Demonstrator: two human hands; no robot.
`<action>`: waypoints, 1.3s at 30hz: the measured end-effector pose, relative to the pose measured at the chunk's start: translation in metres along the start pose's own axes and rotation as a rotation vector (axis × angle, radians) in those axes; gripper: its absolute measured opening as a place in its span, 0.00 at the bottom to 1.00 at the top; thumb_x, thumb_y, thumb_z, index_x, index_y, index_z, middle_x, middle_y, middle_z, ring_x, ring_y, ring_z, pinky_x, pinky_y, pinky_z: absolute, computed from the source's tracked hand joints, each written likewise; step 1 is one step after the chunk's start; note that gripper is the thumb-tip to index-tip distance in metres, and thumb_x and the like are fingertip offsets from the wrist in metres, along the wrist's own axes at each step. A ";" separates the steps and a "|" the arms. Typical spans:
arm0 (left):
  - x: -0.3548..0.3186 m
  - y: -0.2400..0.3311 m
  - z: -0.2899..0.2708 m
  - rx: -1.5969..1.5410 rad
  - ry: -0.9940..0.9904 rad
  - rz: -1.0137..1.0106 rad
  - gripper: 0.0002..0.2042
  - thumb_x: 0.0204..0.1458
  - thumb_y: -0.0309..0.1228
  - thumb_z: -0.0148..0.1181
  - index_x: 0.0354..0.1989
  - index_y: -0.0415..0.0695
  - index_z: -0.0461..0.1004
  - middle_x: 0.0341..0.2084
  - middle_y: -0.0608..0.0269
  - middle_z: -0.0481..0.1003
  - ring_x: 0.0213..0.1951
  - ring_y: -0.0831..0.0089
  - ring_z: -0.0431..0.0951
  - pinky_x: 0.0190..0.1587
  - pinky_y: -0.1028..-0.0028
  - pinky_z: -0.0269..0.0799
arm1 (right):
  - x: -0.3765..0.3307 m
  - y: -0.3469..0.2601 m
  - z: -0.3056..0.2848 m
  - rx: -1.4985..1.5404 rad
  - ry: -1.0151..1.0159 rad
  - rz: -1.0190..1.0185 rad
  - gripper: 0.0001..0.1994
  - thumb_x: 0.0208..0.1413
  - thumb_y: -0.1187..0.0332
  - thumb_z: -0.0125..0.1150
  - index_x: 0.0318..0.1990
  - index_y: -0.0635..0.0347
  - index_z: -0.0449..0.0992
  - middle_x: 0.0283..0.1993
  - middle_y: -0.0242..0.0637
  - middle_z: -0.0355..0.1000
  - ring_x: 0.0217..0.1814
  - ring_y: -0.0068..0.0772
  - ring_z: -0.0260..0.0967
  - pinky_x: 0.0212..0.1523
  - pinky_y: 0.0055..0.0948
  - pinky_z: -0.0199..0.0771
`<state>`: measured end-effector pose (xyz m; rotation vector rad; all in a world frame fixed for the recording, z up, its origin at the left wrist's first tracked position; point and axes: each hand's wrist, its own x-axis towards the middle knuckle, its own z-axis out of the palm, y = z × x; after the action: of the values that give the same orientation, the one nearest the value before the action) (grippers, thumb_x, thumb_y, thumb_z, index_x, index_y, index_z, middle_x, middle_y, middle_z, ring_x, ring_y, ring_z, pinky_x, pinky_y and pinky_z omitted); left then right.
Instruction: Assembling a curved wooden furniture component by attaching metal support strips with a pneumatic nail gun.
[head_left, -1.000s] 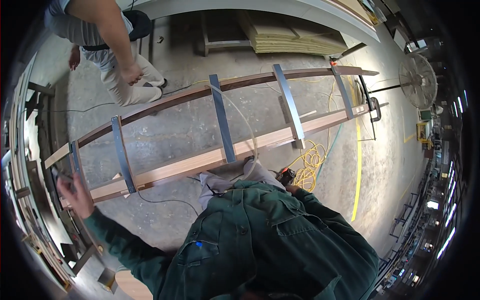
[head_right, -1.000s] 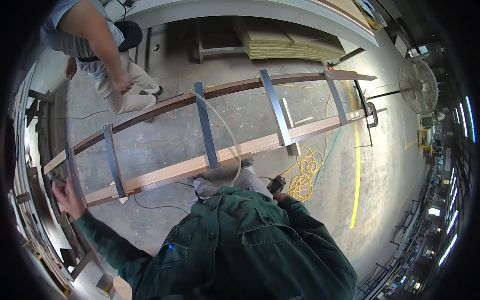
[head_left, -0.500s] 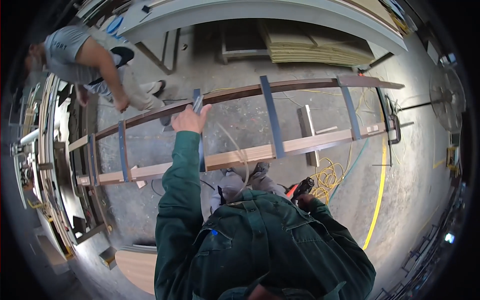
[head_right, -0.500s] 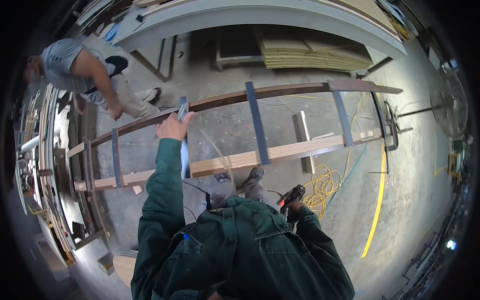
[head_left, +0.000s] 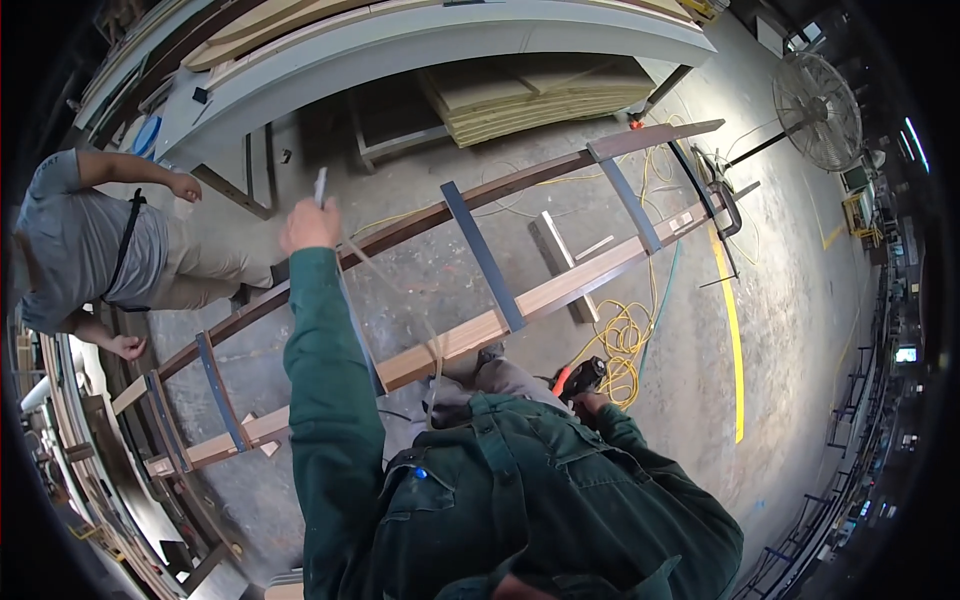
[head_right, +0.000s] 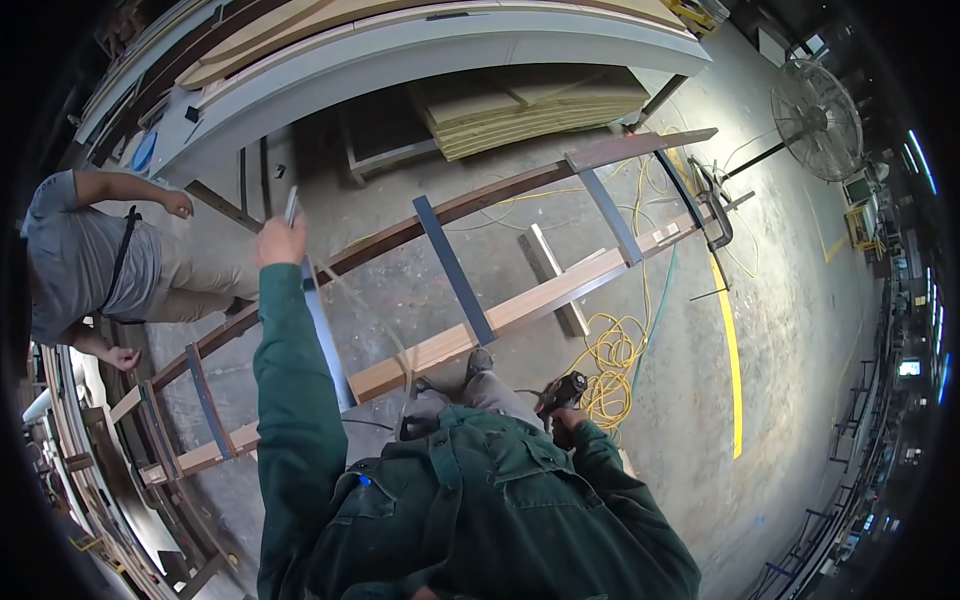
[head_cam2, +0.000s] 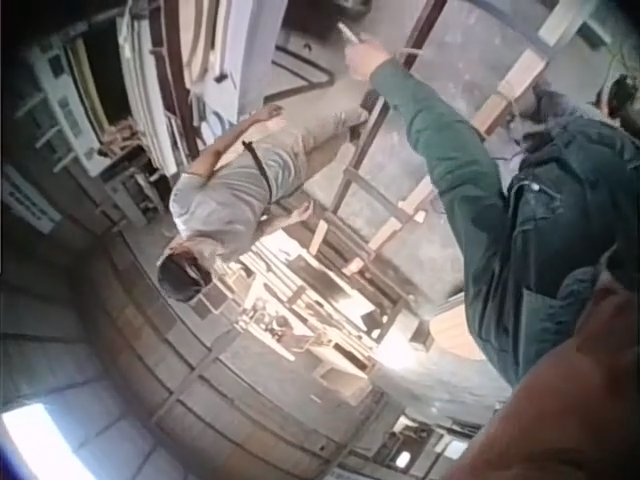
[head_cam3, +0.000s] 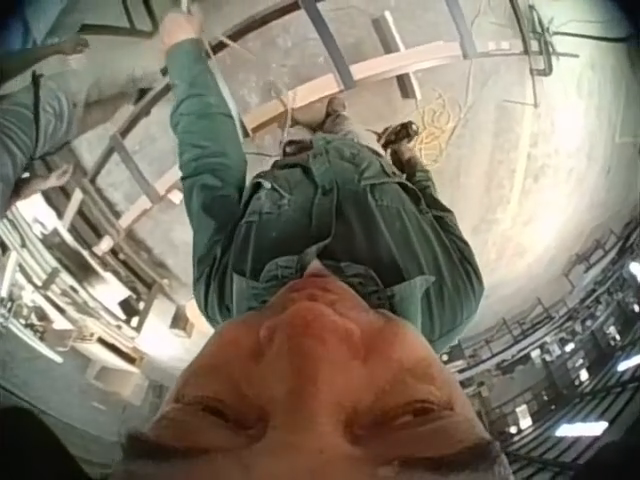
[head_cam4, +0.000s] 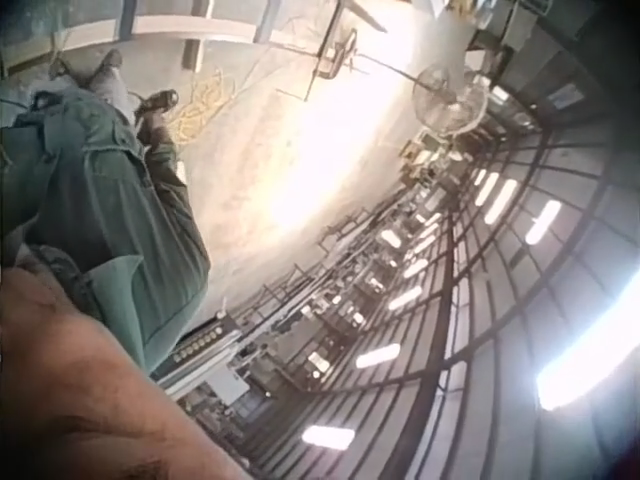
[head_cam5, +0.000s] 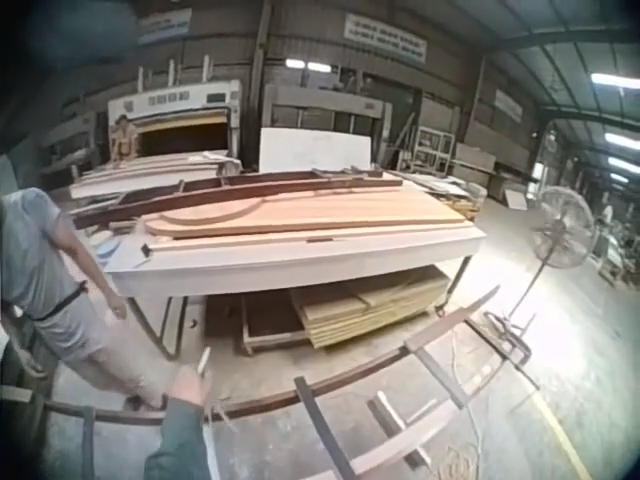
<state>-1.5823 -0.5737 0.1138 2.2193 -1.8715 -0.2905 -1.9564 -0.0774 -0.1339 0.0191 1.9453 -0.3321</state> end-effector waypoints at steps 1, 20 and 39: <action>0.000 0.024 -0.014 -0.002 -0.038 0.045 0.19 0.49 0.46 0.55 0.37 0.43 0.79 0.37 0.47 0.78 0.43 0.49 0.78 0.48 0.56 0.71 | -0.014 0.003 -0.006 0.103 -0.007 0.008 0.09 0.44 0.64 0.66 0.25 0.61 0.77 0.21 0.36 0.73 0.18 0.32 0.68 0.21 0.33 0.68; -0.013 0.287 -0.021 -0.402 -0.448 0.689 0.27 0.52 0.58 0.52 0.30 0.41 0.77 0.18 0.55 0.74 0.26 0.61 0.77 0.33 0.63 0.71 | -0.158 -0.270 -0.214 -0.182 0.467 -1.078 0.38 0.48 0.70 0.63 0.67 0.61 0.53 0.53 0.56 0.69 0.52 0.49 0.71 0.52 0.32 0.69; -0.221 0.037 0.027 -1.785 -0.029 -0.286 0.22 0.63 0.51 0.42 0.49 0.42 0.64 0.24 0.69 0.62 0.30 0.77 0.62 0.38 0.76 0.59 | -0.001 -0.409 -0.184 -0.654 0.566 -1.287 0.44 0.50 0.68 0.64 0.71 0.47 0.42 0.52 0.54 0.65 0.52 0.58 0.65 0.52 0.45 0.68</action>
<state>-1.6625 -0.3631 0.1008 1.0488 -0.5139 -1.3232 -2.1911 -0.4255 0.0229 -1.7655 2.2834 -0.5176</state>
